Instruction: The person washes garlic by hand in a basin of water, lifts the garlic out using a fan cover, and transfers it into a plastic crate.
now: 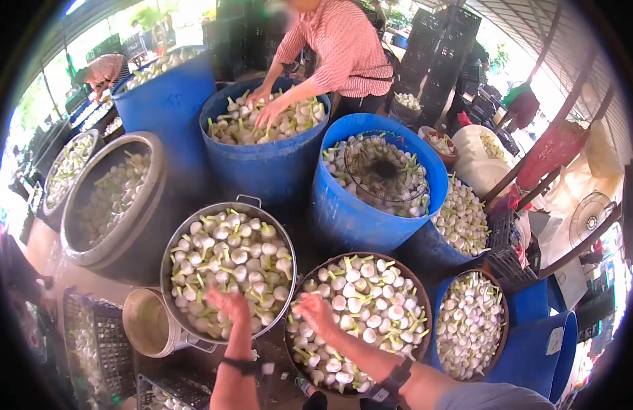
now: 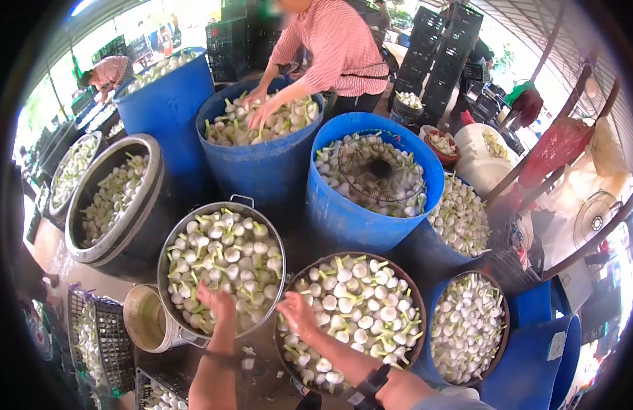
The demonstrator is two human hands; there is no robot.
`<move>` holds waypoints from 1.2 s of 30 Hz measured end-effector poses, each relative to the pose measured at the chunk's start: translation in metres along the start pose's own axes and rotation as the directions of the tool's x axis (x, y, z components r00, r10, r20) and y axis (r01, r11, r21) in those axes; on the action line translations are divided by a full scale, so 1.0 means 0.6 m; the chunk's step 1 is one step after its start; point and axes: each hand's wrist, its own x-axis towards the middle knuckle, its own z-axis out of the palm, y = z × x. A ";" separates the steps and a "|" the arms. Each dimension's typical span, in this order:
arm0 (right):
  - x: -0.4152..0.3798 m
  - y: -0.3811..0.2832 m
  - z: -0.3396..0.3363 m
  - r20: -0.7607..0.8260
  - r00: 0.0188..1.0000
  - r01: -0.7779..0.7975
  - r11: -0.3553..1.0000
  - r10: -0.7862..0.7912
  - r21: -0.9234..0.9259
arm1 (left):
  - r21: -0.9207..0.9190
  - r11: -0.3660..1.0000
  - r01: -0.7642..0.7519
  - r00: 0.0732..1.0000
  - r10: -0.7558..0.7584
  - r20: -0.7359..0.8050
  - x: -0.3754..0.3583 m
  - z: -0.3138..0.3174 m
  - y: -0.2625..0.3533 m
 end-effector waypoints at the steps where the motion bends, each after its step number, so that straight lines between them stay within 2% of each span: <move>1: -0.033 -0.006 0.003 -0.085 0.995 -0.051 0.996 0.057 0.071 | -0.225 0.906 0.359 0.932 -0.333 0.143 0.009 -0.023 0.120; 3: -0.049 0.007 0.032 0.120 0.969 -0.248 0.887 0.218 0.389 | -0.490 0.597 0.636 0.767 -0.560 0.314 0.003 0.012 0.231; 4: -0.057 0.008 0.045 0.278 0.938 -0.327 0.798 0.207 0.506 | -0.500 0.402 0.767 0.637 -0.573 0.516 0.002 0.013 0.278; 5: -0.077 0.003 0.051 0.419 0.899 -0.376 0.720 0.129 0.584 | -0.459 0.193 0.867 0.486 -0.530 0.695 -0.001 -0.002 0.326; 7: -0.127 -0.020 0.054 0.608 0.792 -0.463 0.598 -0.052 0.654 | -0.468 0.079 0.880 0.450 -0.452 0.770 -0.027 -0.016 0.386; 9: -0.186 -0.037 0.044 0.700 0.694 -0.521 0.555 -0.167 0.649 | -0.371 -0.014 0.928 0.342 -0.360 0.868 -0.049 -0.013 0.397; 11: -0.234 -0.051 0.034 0.757 0.608 -0.589 0.504 -0.240 0.632 | -0.336 -0.106 0.936 0.308 -0.212 0.927 -0.079 -0.041 0.412; 13: -0.277 -0.065 0.023 0.787 0.535 -0.640 0.460 -0.308 0.615 | -0.224 -0.033 0.974 0.204 -0.304 0.931 -0.083 -0.051 0.430; 16: -0.331 -0.072 0.002 0.798 0.461 -0.681 0.420 -0.389 0.599 | -0.278 0.000 0.961 0.255 -0.391 0.884 -0.105 -0.124 0.445; 17: -0.348 -0.068 -0.004 0.795 0.453 -0.687 0.411 -0.403 0.599 | -0.312 0.033 0.949 0.284 -0.516 0.808 -0.108 -0.116 0.434; 18: -0.362 -0.059 -0.005 0.785 0.478 -0.672 0.411 -0.394 0.615 | -0.279 0.039 0.960 0.243 -0.616 0.749 -0.100 -0.116 0.432; 19: -0.384 -0.046 0.000 0.748 0.573 -0.622 0.416 -0.336 0.664 | -0.247 0.044 0.968 0.205 -0.708 0.676 -0.089 -0.125 0.440; 20: -0.399 -0.041 0.000 0.625 0.682 -0.251 0.681 -0.381 0.688 | -0.227 0.266 0.937 0.349 -0.673 0.652 -0.083 -0.134 0.448; 21: -0.418 -0.044 0.002 0.484 0.770 0.136 0.848 -0.415 0.512 | -0.191 0.475 0.859 0.478 -0.610 0.631 -0.080 -0.157 0.466; 22: -0.439 -0.084 -0.002 0.444 0.761 0.255 0.847 -0.473 0.466 | -0.150 0.659 0.737 0.589 -0.516 0.622 -0.079 -0.167 0.483; 23: -0.408 -0.083 -0.013 0.537 0.745 -0.012 0.796 -0.396 0.605 | -0.057 0.854 0.517 0.728 -0.404 0.554 -0.079 -0.150 0.481; 24: -0.378 -0.082 -0.024 0.623 0.717 -0.311 0.656 -0.312 0.687 | 0.054 0.964 0.260 0.830 -0.252 0.498 -0.077 -0.120 0.471; 25: -0.348 -0.080 -0.035 0.699 0.679 -0.553 0.469 -0.225 0.689 | 0.180 0.984 -0.006 0.885 -0.078 0.459 -0.077 -0.103 0.466; 26: -0.326 -0.087 -0.066 0.658 0.737 -0.487 0.557 -0.151 0.673 | 0.180 0.984 -0.009 0.889 -0.075 0.452 -0.106 -0.151 0.534; 27: -0.305 -0.095 -0.097 0.611 0.788 -0.430 0.644 -0.075 0.633 | 0.223 0.935 -0.275 0.870 0.144 0.471 -0.118 -0.173 0.568; 28: -0.294 -0.110 -0.119 0.351 0.936 -0.159 0.855 -0.029 0.493 | 0.257 0.815 -0.519 0.795 0.349 0.496 -0.123 -0.184 0.593; 29: -0.293 -0.113 -0.139 -0.110 0.994 0.032 0.936 0.007 0.350 | 0.276 0.634 -0.723 0.662 0.521 0.538 -0.132 -0.189 0.602; 30: -0.328 -0.159 -0.128 -0.058 0.976 0.218 0.957 -0.211 0.190 | 0.281 0.520 -0.806 0.574 0.575 0.583 -0.138 -0.182 0.596; 31: -0.347 -0.186 -0.124 0.032 0.912 0.409 0.912 -0.410 0.031 | 0.279 0.401 -0.872 0.483 0.617 0.622 -0.141 -0.171 0.588; 32: -0.349 -0.180 -0.099 0.058 0.759 0.649 0.747 -0.648 -0.145 | 0.268 0.275 -0.923 0.384 0.645 0.660 -0.149 -0.155 0.571; 33: -0.385 -0.216 -0.084 0.272 0.551 0.798 0.402 -0.789 -0.448 | 0.362 0.149 -0.920 0.341 0.759 0.555 -0.165 -0.135 0.528; 34: -0.443 -0.238 -0.057 0.228 0.637 0.676 0.390 -0.737 -0.626 | 0.489 0.001 -0.872 0.346 0.708 0.615 -0.181 -0.114 0.490; 36: -0.417 -0.191 -0.044 0.232 0.743 0.639 0.561 -0.628 -0.526 | 0.393 -0.027 -0.919 0.184 0.853 0.488 -0.203 -0.127 0.398</move>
